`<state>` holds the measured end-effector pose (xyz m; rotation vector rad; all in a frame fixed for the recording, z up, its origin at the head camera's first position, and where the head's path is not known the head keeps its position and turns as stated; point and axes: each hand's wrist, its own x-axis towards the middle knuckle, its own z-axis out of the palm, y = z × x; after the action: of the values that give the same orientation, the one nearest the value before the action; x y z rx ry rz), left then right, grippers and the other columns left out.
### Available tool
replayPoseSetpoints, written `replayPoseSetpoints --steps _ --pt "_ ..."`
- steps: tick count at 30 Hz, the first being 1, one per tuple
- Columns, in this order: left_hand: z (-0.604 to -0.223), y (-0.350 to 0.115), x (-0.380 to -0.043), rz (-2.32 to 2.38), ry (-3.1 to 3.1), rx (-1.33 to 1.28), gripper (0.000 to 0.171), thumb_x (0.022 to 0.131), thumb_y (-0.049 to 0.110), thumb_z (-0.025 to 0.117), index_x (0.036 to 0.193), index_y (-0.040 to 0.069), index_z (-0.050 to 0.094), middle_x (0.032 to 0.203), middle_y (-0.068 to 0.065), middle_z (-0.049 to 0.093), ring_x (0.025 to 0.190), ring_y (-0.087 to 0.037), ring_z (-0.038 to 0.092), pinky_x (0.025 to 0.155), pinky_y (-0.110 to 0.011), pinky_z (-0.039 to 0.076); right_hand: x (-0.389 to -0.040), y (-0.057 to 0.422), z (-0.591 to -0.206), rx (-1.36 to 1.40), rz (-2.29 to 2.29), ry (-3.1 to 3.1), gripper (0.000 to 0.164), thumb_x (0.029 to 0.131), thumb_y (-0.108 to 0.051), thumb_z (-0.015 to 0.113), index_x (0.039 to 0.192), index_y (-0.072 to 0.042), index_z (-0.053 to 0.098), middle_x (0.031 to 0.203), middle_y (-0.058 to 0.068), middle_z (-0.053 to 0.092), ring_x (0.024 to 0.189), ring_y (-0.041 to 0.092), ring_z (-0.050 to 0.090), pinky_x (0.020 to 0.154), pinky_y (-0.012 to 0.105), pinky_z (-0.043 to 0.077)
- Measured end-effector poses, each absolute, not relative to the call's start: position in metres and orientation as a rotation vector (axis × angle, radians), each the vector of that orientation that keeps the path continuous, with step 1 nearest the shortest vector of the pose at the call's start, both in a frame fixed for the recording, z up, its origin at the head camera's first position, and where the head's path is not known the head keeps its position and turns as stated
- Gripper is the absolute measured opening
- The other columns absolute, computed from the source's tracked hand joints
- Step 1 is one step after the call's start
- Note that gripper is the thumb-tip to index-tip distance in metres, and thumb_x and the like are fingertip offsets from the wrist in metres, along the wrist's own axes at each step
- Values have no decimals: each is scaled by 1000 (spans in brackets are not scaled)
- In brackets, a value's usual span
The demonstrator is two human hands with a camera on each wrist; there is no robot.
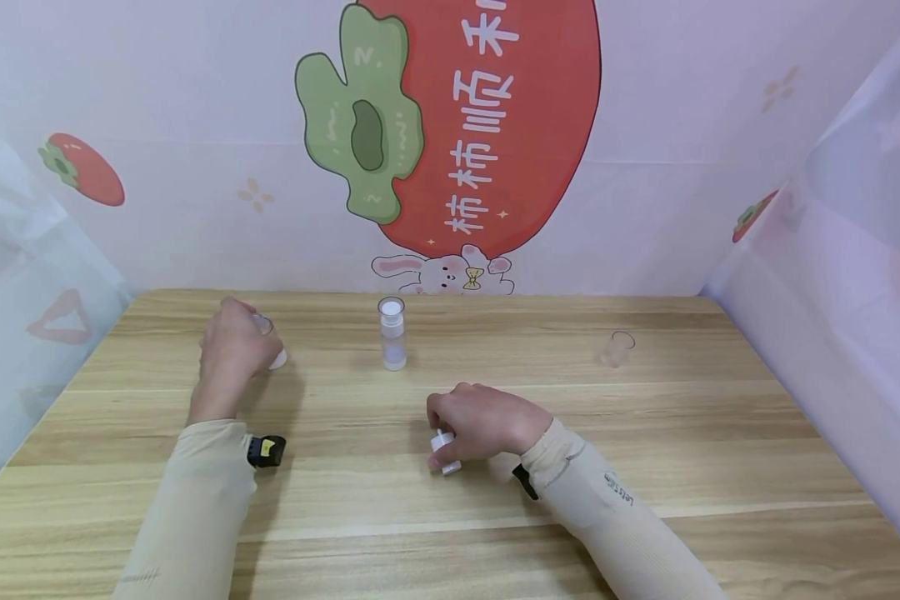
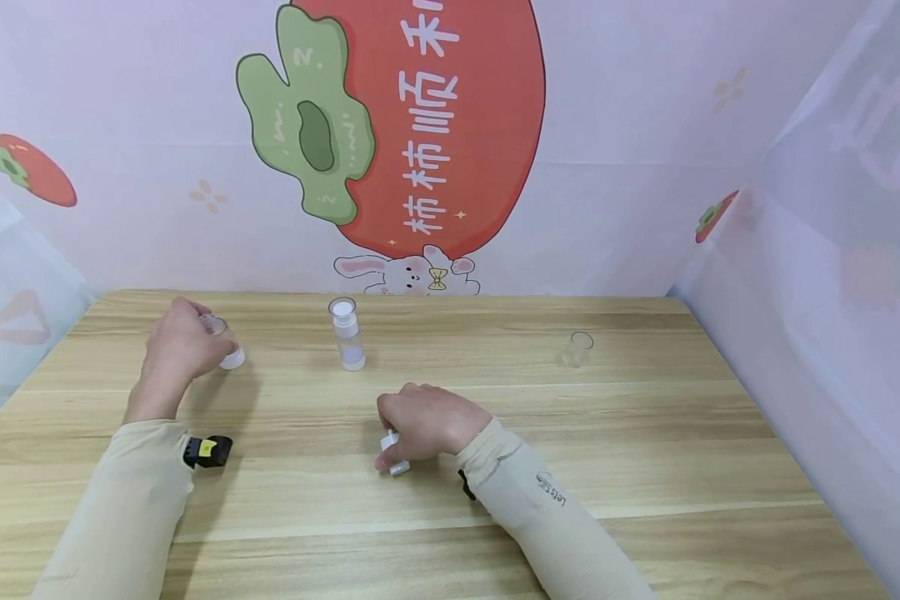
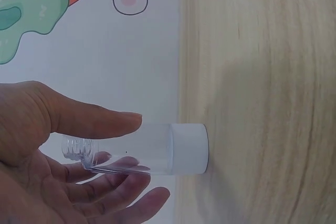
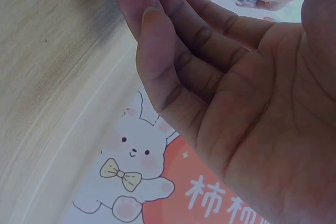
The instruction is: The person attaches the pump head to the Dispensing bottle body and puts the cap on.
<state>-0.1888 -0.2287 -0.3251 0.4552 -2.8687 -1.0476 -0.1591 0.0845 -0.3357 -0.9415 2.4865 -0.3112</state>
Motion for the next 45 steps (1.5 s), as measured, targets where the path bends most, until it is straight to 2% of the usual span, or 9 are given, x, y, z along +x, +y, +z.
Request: replayPoseSetpoints --steps 6,11,18,21,26,28,31,39,45 --pt "-329 -233 -189 -1094 -2874 478 57 84 8 58 130 -19 40 121 -40 50 107 -58 50 80 -57 53 -159 85 -336 -945 -323 2483 34 84 -35 85 98 -13 62 75 -8 59 65 7 55 60 22 46" --pt "-329 -235 -190 -1131 -2877 490 62 85 11 64 132 -20 40 124 -39 50 110 -55 49 82 -56 52 -159 85 -336 -951 -329 2481 35 84 -35 85 98 -13 62 75 -8 59 65 7 54 60 22 46" --pt "-331 -236 -191 -1123 -2850 510 45 83 14 71 115 -14 56 115 -32 55 98 -43 52 73 -45 49 -159 86 -337 -989 -342 2486 36 82 -35 86 98 -13 62 76 -9 58 66 6 54 60 22 46" --pt "-330 -236 -190 -1104 -2821 490 38 84 15 70 109 -11 57 111 -27 56 97 -41 51 74 -45 47 -159 86 -337 -992 -355 2478 36 83 -34 86 99 -13 62 77 -10 59 67 6 54 60 22 46" --pt "-325 -233 -189 -1118 -2722 435 53 87 16 69 125 -15 50 124 -34 55 114 -50 52 94 -59 45 -158 86 -336 -996 -384 2453 34 84 -31 85 100 -13 62 80 -10 60 69 6 55 62 22 47" --pt "-323 -230 -188 -1133 -2678 417 56 87 15 69 130 -15 48 127 -36 54 118 -51 51 99 -60 43 -158 86 -336 -992 -389 2447 33 84 -30 85 101 -13 61 81 -10 60 70 6 55 63 22 48" --pt "-319 -226 -187 -1145 -2622 394 54 86 12 69 129 -14 49 124 -33 55 116 -48 52 97 -56 44 -158 86 -336 -982 -401 2437 33 85 -29 84 103 -13 62 82 -11 60 71 7 56 64 23 48" --pt "-309 -219 -185 -1129 -2573 329 50 86 12 68 129 -9 53 118 -26 59 105 -39 55 83 -41 42 -159 87 -333 -974 -440 2438 33 84 -25 85 104 -12 62 83 -10 60 74 8 58 65 23 50" --pt "-302 -212 -183 -1122 -2550 292 51 85 13 72 129 -7 56 117 -26 62 106 -38 56 87 -44 42 -160 90 -329 -987 -454 2460 34 85 -24 85 107 -11 63 83 -9 61 74 8 58 66 23 51"
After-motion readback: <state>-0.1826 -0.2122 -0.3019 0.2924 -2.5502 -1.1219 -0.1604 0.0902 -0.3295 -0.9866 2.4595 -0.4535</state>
